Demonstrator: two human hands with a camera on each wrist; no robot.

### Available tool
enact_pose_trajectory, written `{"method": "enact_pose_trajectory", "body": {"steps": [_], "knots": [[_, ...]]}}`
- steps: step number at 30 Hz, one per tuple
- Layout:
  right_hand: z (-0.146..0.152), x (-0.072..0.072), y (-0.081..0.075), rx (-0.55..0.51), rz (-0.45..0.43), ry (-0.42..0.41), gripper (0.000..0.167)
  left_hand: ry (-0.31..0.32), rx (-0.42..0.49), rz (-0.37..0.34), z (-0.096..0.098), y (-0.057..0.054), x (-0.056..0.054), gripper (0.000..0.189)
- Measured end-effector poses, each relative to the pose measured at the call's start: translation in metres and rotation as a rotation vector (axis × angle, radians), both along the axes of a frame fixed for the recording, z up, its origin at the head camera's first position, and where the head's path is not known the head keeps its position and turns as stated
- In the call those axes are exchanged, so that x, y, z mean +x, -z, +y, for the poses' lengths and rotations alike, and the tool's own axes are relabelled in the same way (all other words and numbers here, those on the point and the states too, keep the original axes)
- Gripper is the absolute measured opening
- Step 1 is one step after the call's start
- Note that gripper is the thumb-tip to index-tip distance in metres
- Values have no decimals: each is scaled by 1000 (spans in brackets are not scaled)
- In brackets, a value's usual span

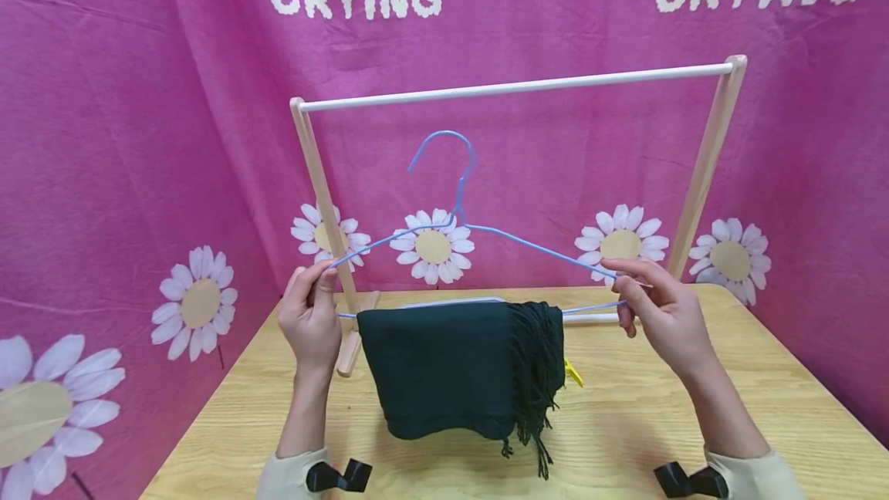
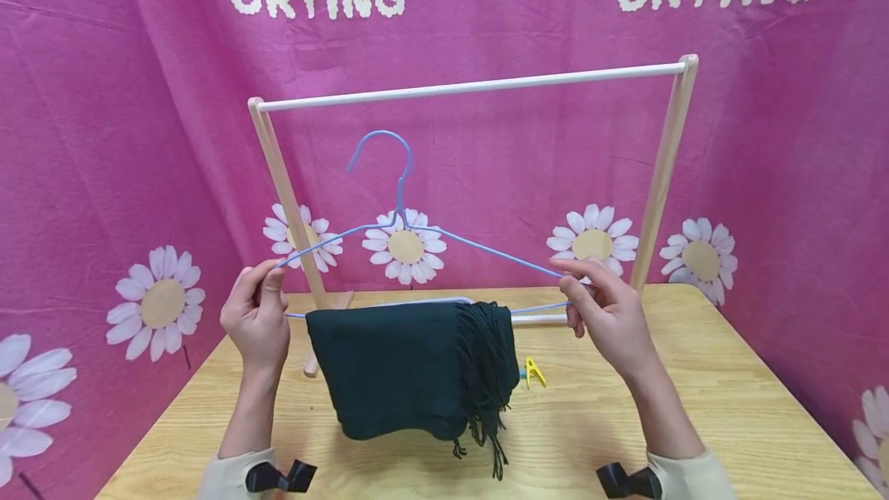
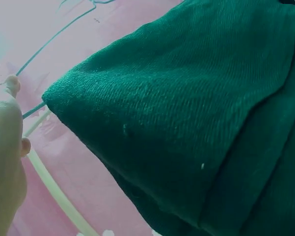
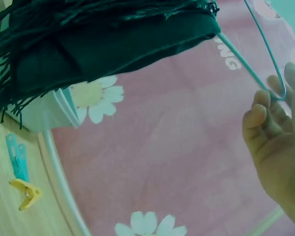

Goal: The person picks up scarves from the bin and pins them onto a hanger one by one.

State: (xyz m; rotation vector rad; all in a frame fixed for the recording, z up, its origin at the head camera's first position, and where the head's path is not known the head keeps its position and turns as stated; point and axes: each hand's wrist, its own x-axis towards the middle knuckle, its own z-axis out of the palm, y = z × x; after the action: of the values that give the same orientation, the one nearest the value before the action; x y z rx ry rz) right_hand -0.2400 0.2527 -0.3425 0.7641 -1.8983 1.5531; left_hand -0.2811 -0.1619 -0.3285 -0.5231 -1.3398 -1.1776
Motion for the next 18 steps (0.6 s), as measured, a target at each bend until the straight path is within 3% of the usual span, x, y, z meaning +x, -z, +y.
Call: {"method": "enact_pose_trajectory", "body": {"steps": [5, 15, 18], "knots": [[4, -9, 9, 111, -125, -20, 20, -43, 33, -12, -5, 2, 1, 13], [11, -22, 30, 260, -177, 0, 23, -59, 39, -11, -7, 1, 1, 13], [12, -29, 38, 319, -225, -24, 32, -59, 52, -7, -7, 2, -1, 15]]}}
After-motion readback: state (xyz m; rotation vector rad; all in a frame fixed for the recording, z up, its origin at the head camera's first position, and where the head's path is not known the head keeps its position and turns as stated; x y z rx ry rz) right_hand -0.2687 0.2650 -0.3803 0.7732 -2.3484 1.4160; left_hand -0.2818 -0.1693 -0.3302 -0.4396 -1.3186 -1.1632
